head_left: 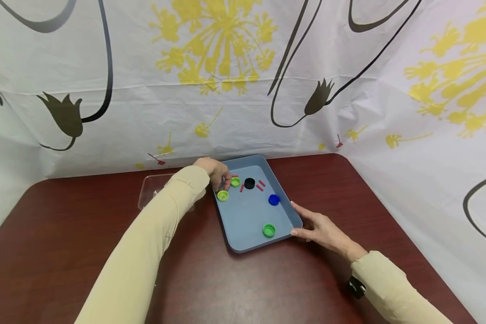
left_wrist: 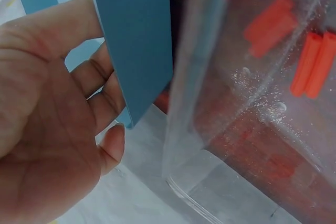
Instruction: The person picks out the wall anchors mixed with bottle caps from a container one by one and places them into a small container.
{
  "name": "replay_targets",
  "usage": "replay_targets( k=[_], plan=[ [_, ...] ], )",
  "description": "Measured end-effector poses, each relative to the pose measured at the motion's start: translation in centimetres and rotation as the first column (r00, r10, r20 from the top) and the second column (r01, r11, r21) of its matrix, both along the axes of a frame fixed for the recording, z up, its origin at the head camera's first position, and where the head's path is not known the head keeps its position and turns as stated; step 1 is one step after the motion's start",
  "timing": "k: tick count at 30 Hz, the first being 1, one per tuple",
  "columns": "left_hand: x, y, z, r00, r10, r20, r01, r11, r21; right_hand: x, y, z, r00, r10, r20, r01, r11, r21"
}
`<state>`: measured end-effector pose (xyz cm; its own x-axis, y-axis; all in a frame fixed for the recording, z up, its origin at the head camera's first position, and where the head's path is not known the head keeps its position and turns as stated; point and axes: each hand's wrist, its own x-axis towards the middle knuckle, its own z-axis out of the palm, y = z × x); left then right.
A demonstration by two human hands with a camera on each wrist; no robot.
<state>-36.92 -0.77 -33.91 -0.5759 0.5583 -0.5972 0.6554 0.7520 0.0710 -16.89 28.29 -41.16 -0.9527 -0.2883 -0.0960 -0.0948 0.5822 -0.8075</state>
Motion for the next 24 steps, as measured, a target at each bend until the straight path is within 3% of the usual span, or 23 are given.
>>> replay_targets(
  k=[16, 24],
  plan=[
    [0.06, -0.11, -0.21, 0.997, 0.064, -0.053, -0.062, 0.997, 0.038, -0.04, -0.05, -0.06, 1.0, 0.008, -0.002, -0.008, 1.0, -0.002],
    [0.51, -0.16, -0.07, 0.991, 0.012, -0.136, -0.004, 0.998, 0.055, 0.01, 0.07, -0.03, 1.0, 0.005, -0.005, -0.005, 1.0, 0.001]
  ],
)
